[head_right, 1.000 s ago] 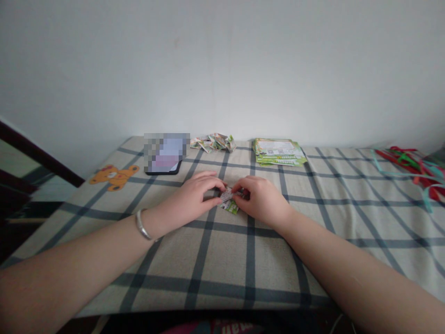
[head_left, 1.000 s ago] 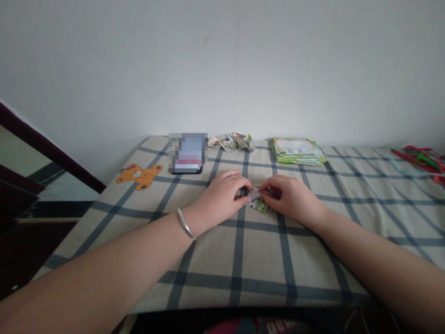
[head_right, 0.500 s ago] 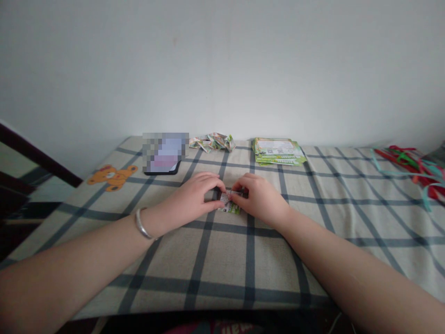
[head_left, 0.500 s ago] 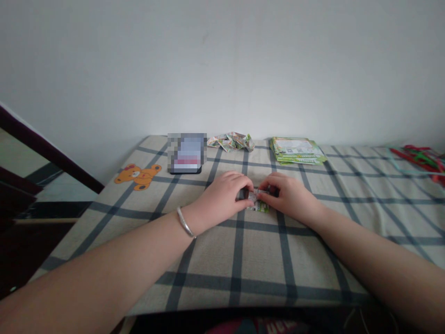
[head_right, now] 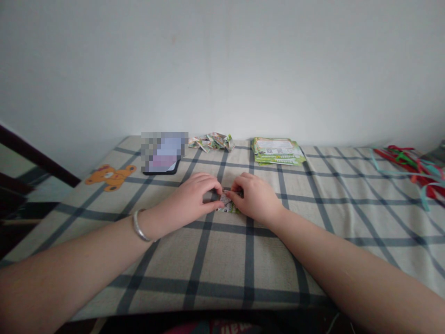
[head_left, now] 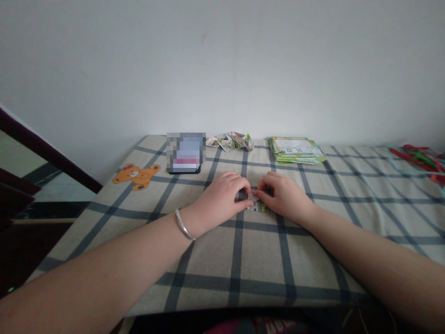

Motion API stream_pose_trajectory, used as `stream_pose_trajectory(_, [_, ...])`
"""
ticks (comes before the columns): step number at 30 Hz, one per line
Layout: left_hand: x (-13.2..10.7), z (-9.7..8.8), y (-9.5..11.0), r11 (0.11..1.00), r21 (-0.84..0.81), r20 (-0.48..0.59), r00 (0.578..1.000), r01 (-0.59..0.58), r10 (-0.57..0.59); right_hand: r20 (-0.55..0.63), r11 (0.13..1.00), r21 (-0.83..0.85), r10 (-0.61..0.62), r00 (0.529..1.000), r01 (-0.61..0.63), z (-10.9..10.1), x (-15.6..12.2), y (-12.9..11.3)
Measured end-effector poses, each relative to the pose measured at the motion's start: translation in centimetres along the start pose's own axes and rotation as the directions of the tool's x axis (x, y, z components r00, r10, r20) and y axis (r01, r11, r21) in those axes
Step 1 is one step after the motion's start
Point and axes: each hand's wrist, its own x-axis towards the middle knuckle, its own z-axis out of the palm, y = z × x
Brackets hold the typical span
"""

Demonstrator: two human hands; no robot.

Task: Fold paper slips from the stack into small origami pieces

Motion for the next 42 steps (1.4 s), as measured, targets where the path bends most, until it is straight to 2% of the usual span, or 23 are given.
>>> stream_pose_trajectory(6, [-0.2, -0.2, -0.3, 0.999, -0.001, 0.038, 0.998, -0.046, 0.046, -0.012, 0.999, -0.028, -0.015, 1.0, 0.015, 0.2, 0.0, 0.0])
stream_pose_trajectory(15, [-0.2, -0.1, -0.5, 0.999, -0.036, 0.043, 0.999, -0.022, 0.023, -0.015, 0.997, 0.006, -0.08, 0.997, 0.08, 0.3, 0.2, 0.5])
stream_pose_trajectory(22, [-0.4, -0.3, -0.1, 1.0, -0.003, 0.056, 0.998, -0.012, 0.012, -0.042, 0.997, 0.039, -0.061, 0.997, 0.063, -0.3, 0.1, 0.5])
stream_pose_trajectory(23, [-0.4, -0.3, -0.1, 1.0, -0.005, 0.055, 0.998, -0.014, 0.015, -0.035, 0.996, 0.049, -0.073, 0.997, 0.075, -0.6, 0.1, 0.6])
stream_pose_trajectory(26, [-0.4, -0.4, -0.1, 0.999, -0.007, 0.042, 0.999, -0.034, 0.034, 0.042, 0.973, 0.107, -0.209, 0.977, 0.204, -1.5, -0.2, 0.9])
stream_pose_trajectory(32, [-0.4, -0.6, 0.0, 0.998, -0.007, 0.036, 0.998, -0.056, 0.056, 0.041, 0.958, -0.015, -0.285, 0.958, 0.286, -1.7, -0.6, 1.6])
stream_pose_trajectory(42, [-0.5, -0.6, 0.1, 0.998, 0.025, 0.055, 0.996, -0.066, 0.064, 0.051, 0.959, -0.145, -0.238, 0.97, 0.243, -1.6, -0.9, 0.7])
